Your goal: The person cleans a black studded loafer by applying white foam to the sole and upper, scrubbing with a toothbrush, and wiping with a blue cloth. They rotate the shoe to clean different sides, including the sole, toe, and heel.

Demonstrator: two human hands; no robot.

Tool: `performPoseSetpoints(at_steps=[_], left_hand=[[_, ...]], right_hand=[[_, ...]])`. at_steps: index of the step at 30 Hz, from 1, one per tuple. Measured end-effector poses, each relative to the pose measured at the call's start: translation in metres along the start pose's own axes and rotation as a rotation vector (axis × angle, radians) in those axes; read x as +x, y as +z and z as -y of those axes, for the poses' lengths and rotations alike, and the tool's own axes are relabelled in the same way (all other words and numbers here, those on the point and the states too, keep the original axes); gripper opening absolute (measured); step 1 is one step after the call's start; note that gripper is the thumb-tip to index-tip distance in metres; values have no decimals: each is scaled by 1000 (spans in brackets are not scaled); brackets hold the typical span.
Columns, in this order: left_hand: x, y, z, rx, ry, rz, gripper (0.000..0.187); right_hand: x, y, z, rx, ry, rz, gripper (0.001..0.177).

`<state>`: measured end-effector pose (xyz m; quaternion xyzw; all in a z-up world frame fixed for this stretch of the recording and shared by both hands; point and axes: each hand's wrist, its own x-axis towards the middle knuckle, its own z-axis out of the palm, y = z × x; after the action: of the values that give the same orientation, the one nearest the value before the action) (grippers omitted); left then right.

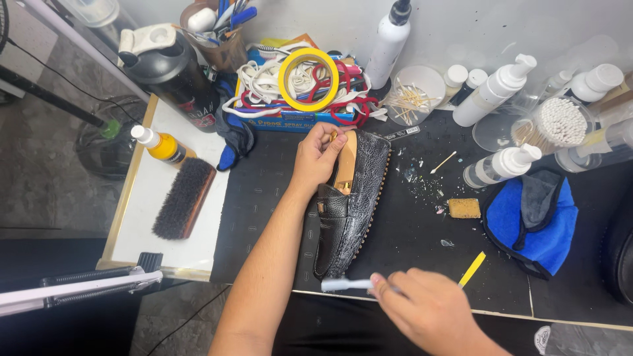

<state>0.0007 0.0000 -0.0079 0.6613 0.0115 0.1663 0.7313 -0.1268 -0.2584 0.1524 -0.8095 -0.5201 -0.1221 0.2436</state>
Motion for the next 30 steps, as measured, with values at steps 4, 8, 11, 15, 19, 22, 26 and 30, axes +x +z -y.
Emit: performPoseSetpoints(at_steps=[4,8,11,15,19,22,26,30], left_hand=[[-4,0,0,7,-17,-5,16],[1,-2,-5,33,-24,-14,16],[-4,1,-1,-94,-37,23,16],[1,0,-3,-36,-24,22,15],[1,3,-4,-88,-27,61,15],[-3,5,-4,-123,-26,84,14],[2,4,-8,-110,50,142,13],[1,5,-8,-110,-6,164,13]], right_hand=[[0,-3,-10,-80,189,-25,16],[17,-8,-25,-14,100,48,23],[24,-7,-38,-84,268,42,22],[26,-2,-55,-1,243,50,31],[21,0,-71,135,243,118,20],[20,3,-82,82,397,74,19],[25,5,-92,300,369,158,17],[24,10,-107,123,475,66,17]])
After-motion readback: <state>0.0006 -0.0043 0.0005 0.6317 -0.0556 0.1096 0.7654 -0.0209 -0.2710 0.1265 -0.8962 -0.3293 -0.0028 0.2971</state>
